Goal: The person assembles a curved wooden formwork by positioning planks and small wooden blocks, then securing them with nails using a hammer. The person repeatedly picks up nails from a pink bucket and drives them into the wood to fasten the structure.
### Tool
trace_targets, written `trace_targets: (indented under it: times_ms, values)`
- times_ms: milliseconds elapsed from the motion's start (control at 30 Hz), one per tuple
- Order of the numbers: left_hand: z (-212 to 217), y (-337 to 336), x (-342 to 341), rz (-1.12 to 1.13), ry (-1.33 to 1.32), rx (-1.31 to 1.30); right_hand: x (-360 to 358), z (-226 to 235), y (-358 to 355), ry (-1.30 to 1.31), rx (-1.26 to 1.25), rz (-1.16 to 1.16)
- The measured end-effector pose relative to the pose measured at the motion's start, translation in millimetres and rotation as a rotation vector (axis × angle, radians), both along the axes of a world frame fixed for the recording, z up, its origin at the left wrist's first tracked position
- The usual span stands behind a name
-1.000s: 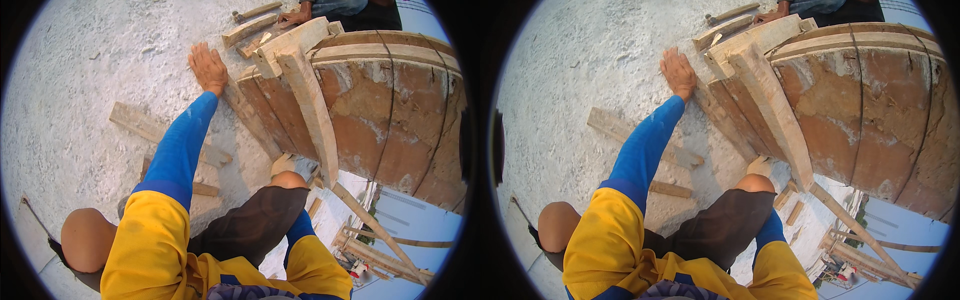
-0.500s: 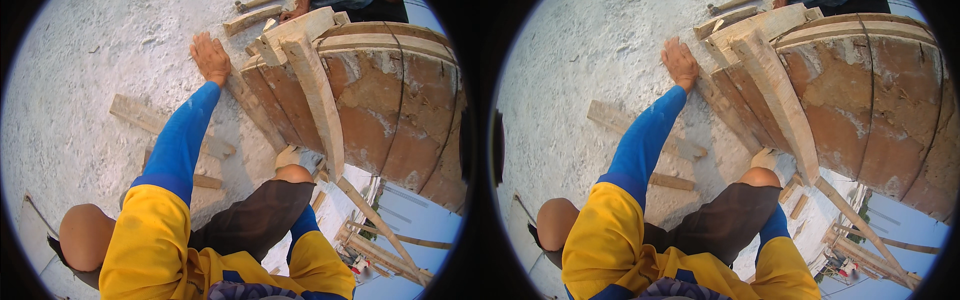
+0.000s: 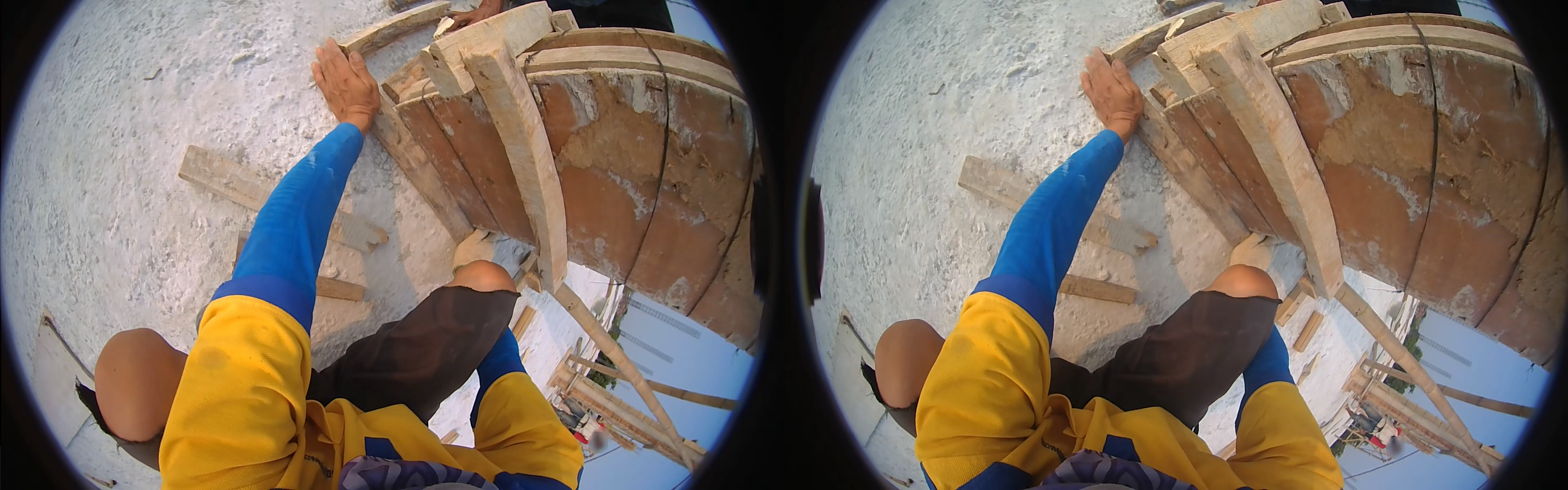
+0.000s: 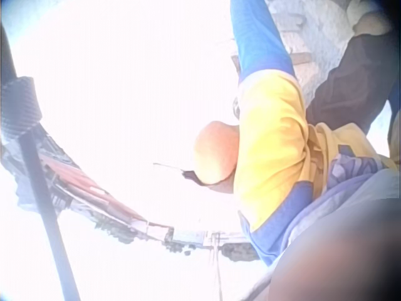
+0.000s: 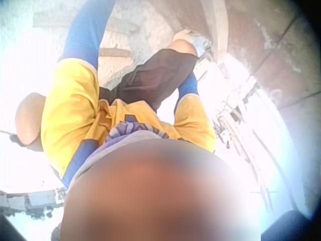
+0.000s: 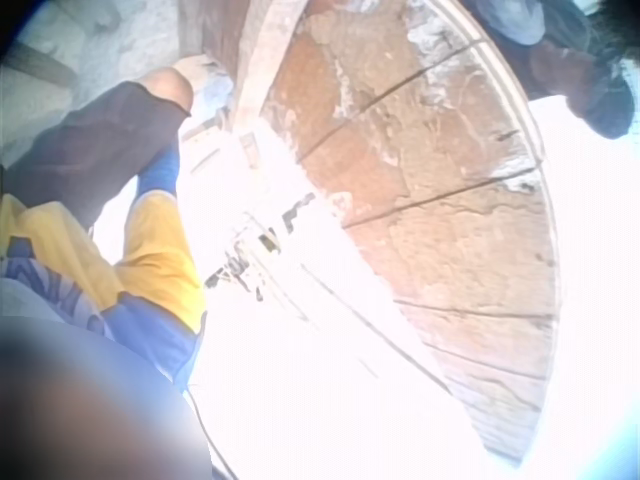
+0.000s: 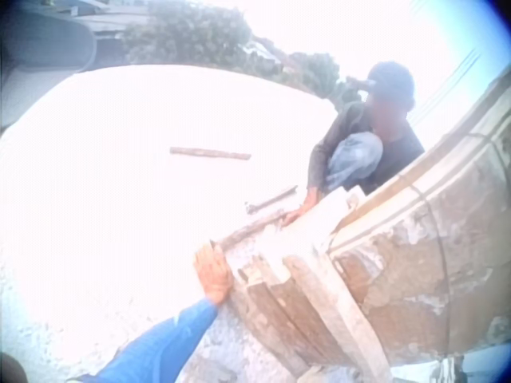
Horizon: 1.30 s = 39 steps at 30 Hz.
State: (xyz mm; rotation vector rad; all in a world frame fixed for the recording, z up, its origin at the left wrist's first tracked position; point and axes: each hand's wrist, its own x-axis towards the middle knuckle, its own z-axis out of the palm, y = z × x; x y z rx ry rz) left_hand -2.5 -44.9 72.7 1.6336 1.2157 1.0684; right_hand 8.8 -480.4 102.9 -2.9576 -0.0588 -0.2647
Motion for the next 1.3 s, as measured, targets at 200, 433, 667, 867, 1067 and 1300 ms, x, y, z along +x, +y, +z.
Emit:
trace_targets:
  times_ms: [200,433,667,867,1067,1300]
  values:
    - [1.6,-0.2,0.1,-0.01,-0.001,-0.019,-0.4,0.0,-0.5,-0.004,0.001,-0.005]
    - [1.3,-0.7,0.4,-0.001,0.023,-0.017,-1.5,0.0,0.0,-0.003,-0.001,-0.006]
    - [-2.0,-0.3,1.1,-0.015,0.05,-0.024,-3.0,1.7,-1.0,0.003,-0.01,-0.011]
    - [-1.1,-1.3,0.6,0.003,0.032,-0.03,-2.9,3.3,-3.0,0.011,-0.017,-0.018]
    - [-0.5,-2.0,0.6,0.013,0.022,-0.033,-3.4,3.3,-4.6,0.017,-0.024,-0.025]
    - [-0.3,-4.1,-2.2,0.035,-0.021,0.035,-2.7,3.4,-6.8,0.021,-0.029,-0.03]
